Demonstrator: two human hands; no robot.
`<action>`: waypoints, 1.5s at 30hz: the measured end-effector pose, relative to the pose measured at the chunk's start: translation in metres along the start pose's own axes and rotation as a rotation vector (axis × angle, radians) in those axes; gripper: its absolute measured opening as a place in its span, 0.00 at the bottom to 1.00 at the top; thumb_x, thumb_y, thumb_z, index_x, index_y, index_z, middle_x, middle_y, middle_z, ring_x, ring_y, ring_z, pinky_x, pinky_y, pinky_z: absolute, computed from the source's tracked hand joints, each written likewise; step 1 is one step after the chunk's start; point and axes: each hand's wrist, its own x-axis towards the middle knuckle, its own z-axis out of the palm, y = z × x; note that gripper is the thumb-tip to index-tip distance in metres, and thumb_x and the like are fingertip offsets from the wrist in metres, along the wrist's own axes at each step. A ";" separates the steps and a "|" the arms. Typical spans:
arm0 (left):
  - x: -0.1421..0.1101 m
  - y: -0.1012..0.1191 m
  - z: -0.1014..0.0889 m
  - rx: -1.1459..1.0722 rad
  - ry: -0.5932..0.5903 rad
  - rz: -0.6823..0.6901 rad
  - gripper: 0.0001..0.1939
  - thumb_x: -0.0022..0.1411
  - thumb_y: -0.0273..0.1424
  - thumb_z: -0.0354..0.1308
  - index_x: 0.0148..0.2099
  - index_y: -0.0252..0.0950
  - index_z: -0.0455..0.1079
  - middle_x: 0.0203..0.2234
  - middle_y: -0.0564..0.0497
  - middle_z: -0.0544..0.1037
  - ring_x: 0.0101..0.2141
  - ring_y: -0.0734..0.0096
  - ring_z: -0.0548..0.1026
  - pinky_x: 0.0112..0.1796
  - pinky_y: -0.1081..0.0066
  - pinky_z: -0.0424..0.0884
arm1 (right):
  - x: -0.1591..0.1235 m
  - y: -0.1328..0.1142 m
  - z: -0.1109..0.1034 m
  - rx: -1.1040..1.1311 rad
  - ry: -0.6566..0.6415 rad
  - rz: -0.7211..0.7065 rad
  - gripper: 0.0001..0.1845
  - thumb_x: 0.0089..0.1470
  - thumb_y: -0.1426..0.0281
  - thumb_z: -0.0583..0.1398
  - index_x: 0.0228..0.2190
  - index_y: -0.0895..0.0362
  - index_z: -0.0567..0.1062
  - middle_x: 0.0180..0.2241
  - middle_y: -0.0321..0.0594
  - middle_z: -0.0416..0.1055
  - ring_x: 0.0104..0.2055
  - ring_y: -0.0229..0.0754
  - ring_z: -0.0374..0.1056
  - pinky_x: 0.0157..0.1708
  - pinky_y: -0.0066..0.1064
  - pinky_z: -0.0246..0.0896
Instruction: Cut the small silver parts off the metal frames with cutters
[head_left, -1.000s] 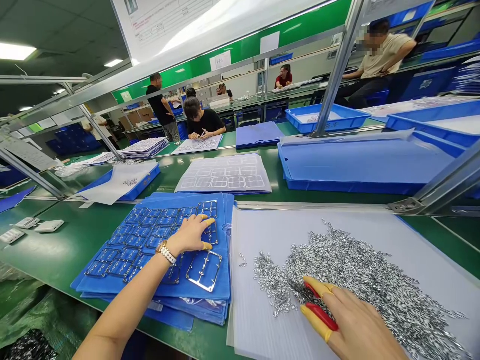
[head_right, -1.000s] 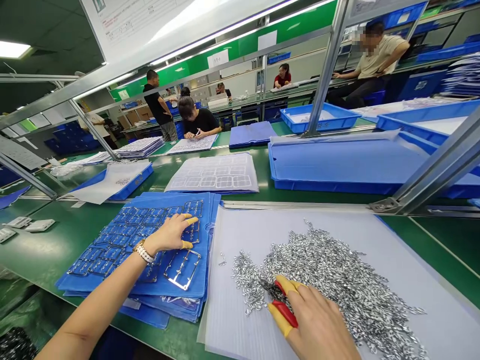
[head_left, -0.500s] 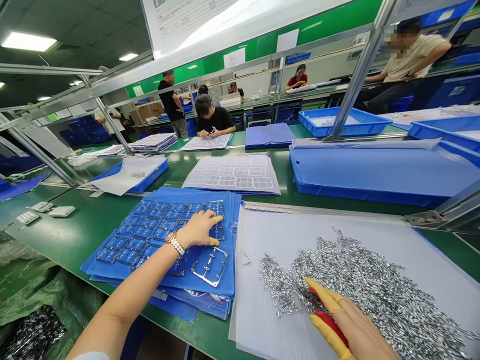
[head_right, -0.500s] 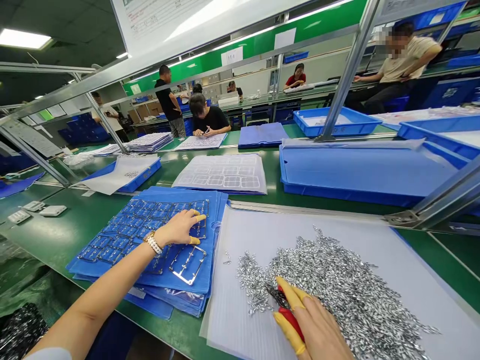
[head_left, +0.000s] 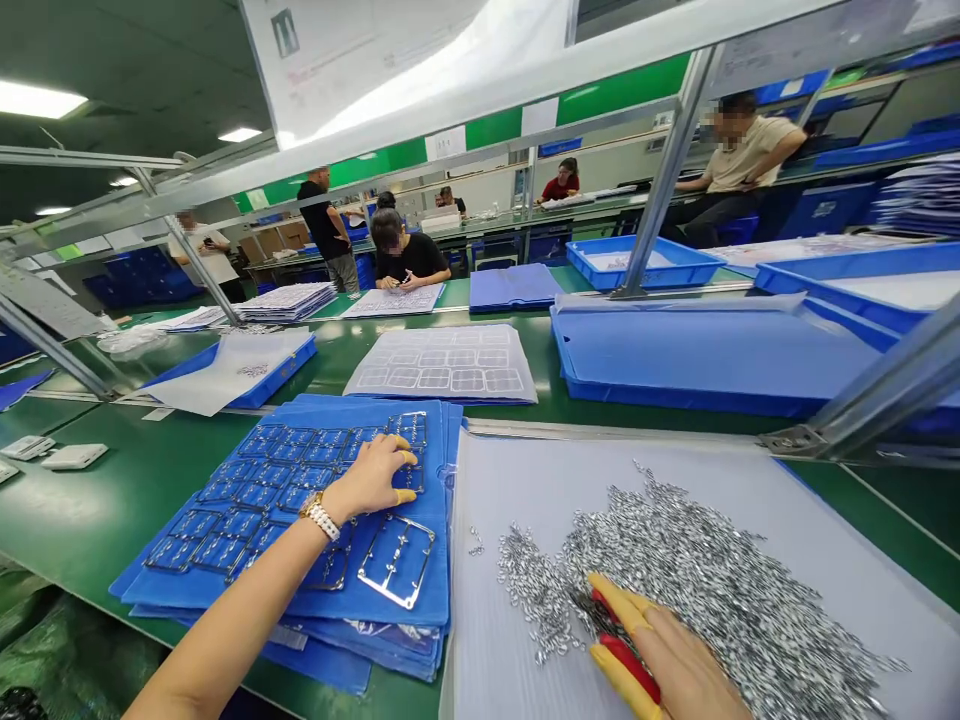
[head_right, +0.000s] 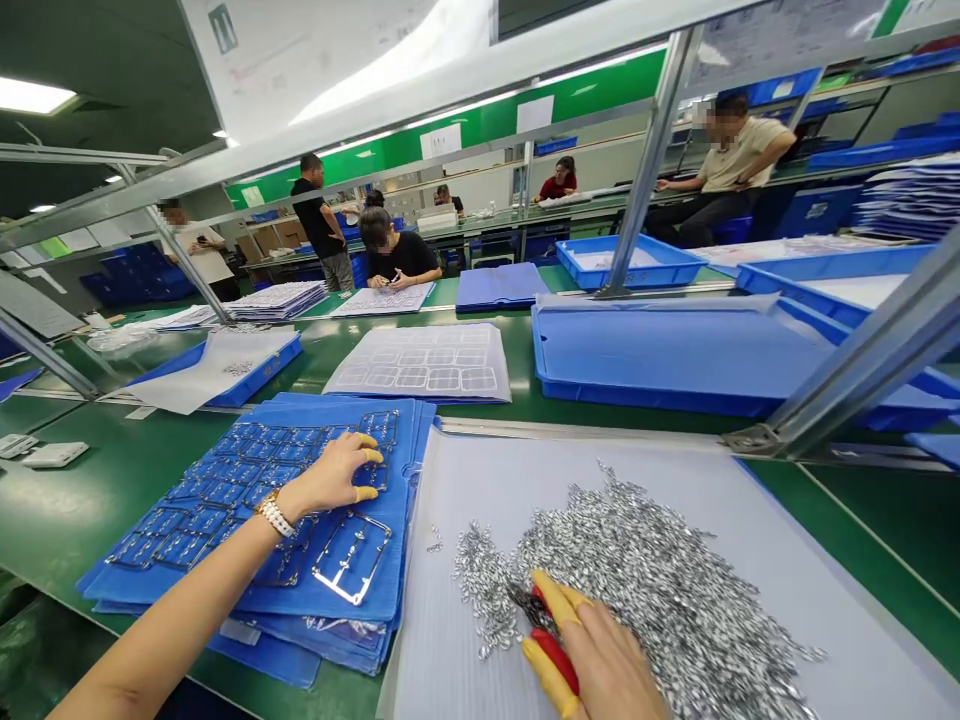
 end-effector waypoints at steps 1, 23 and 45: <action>0.000 0.000 0.001 -0.007 -0.001 0.004 0.24 0.50 0.43 0.63 0.49 0.43 0.69 0.50 0.46 0.68 0.49 0.53 0.64 0.49 0.54 0.59 | 0.001 -0.004 -0.002 0.014 -0.007 0.020 0.27 0.57 0.60 0.56 0.57 0.50 0.61 0.45 0.42 0.73 0.45 0.46 0.70 0.41 0.36 0.68; -0.001 0.000 -0.003 -0.256 0.036 0.048 0.26 0.67 0.37 0.41 0.65 0.42 0.52 0.61 0.45 0.61 0.59 0.57 0.59 0.57 0.52 0.54 | -0.007 -0.022 -0.031 0.078 -0.025 0.157 0.25 0.58 0.59 0.55 0.56 0.48 0.60 0.45 0.41 0.72 0.46 0.45 0.68 0.43 0.39 0.67; -0.003 0.182 0.037 -2.464 -0.249 -0.255 0.23 0.62 0.40 0.52 0.57 0.37 0.65 0.59 0.41 0.63 0.46 0.54 0.73 0.36 0.66 0.72 | 0.038 -0.064 0.008 0.314 0.349 0.339 0.14 0.57 0.68 0.53 0.46 0.56 0.67 0.37 0.43 0.74 0.37 0.43 0.72 0.37 0.35 0.68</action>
